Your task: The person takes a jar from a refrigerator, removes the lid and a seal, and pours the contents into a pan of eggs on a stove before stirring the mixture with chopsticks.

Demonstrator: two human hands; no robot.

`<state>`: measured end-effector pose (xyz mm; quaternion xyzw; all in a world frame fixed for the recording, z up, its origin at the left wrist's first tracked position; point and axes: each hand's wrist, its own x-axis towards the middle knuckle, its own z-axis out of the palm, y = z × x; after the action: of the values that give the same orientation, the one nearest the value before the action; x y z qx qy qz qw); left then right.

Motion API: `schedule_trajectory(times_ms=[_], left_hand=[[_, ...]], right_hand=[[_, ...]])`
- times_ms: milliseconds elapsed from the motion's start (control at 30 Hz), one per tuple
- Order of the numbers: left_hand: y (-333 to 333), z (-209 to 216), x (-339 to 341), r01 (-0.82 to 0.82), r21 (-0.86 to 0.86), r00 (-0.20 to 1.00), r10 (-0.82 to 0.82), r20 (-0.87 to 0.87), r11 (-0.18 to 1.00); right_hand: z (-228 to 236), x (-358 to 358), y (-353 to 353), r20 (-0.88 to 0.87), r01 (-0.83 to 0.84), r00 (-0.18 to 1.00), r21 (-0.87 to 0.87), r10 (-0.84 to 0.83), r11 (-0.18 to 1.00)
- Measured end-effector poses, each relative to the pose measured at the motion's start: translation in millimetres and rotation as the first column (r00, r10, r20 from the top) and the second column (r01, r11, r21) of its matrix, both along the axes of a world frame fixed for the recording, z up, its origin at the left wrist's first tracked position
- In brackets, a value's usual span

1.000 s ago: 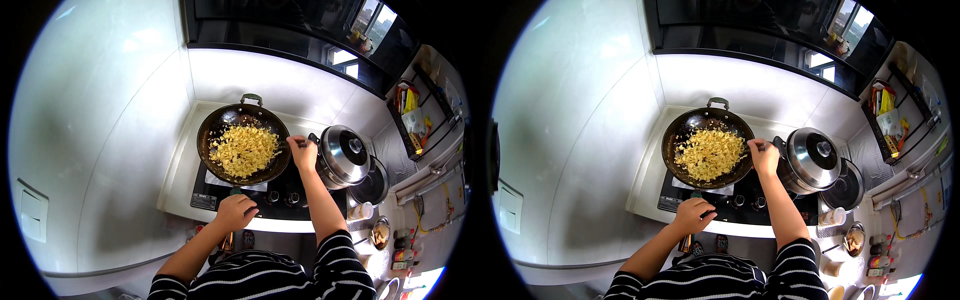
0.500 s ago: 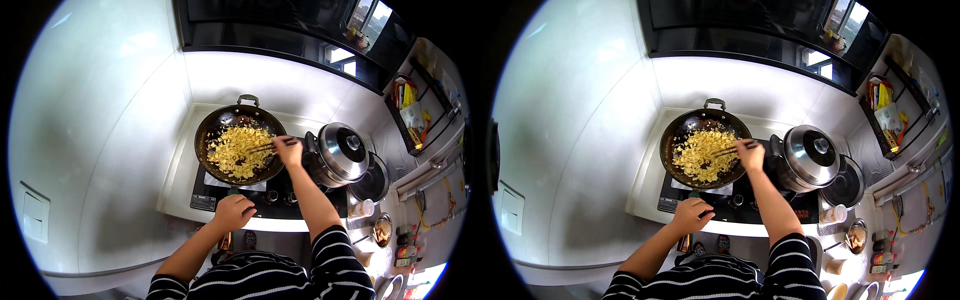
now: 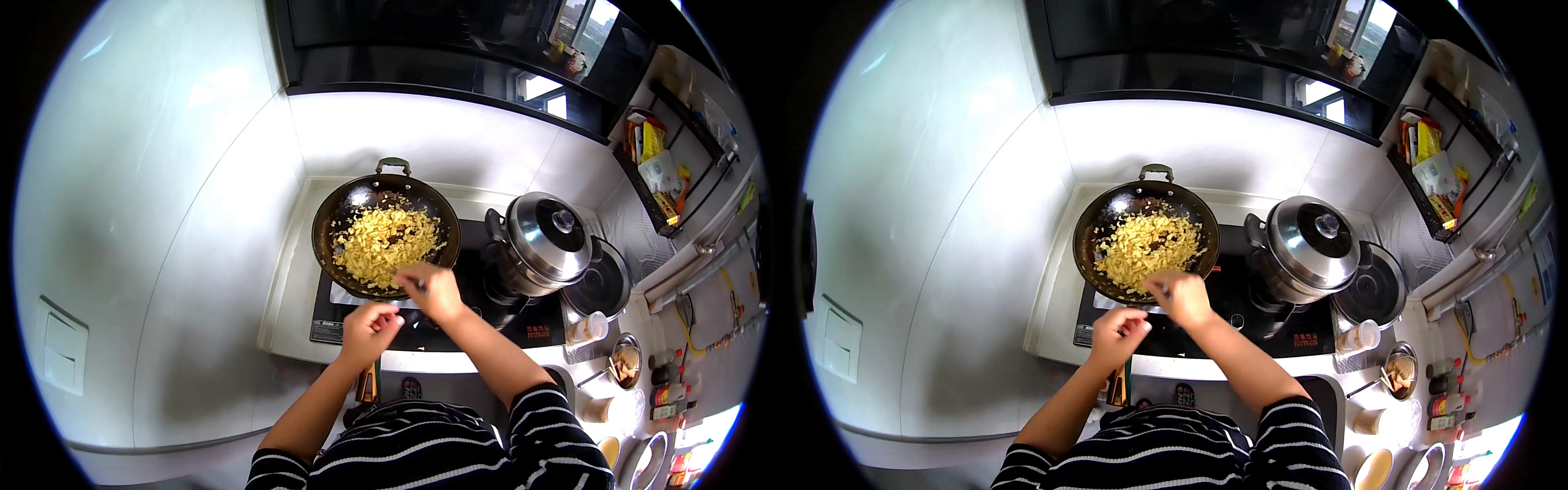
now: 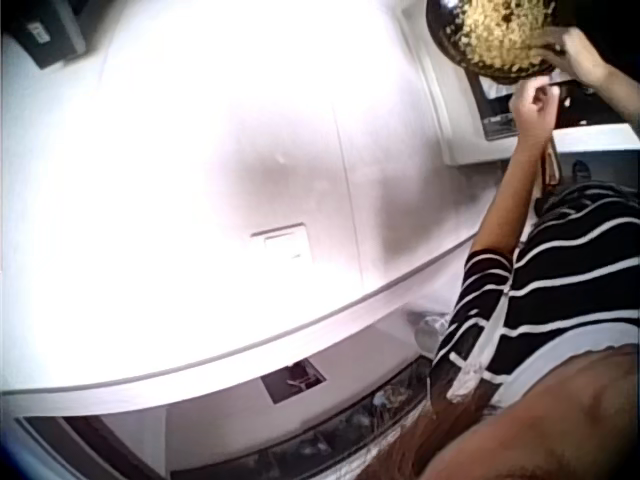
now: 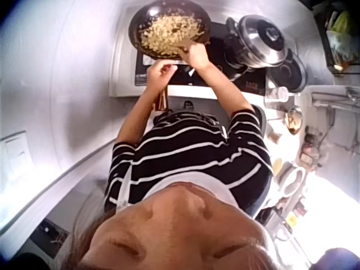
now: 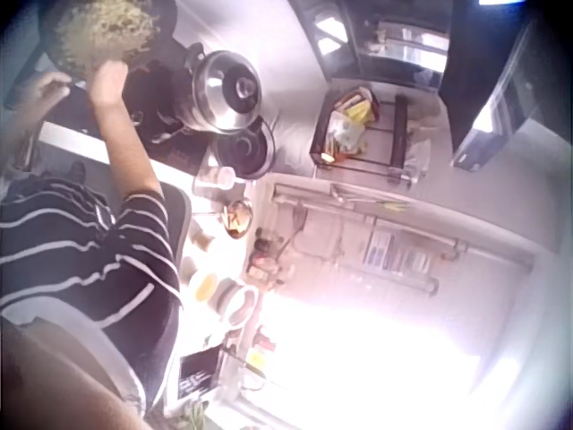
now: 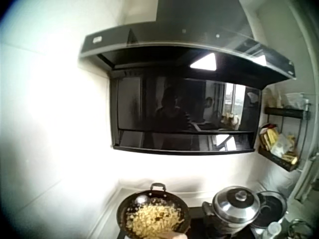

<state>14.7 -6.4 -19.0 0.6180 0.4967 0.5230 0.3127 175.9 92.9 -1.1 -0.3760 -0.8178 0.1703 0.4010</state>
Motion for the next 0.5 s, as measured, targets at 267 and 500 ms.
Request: schedule_trajectory(times_ms=[267,500], left_hand=[[15,18,-18,0.097,-0.426,0.633,0.275,0.724,0.899],[-14,63,39,0.494,-0.325,0.439,0.091,0.894,0.807]], right_hand=[[-2,15,-53,0.396,0.162,0.908,-0.026,-0.138,0.987],[18,71,-136,-0.150,0.417,0.902,0.053,-0.405,0.907]])
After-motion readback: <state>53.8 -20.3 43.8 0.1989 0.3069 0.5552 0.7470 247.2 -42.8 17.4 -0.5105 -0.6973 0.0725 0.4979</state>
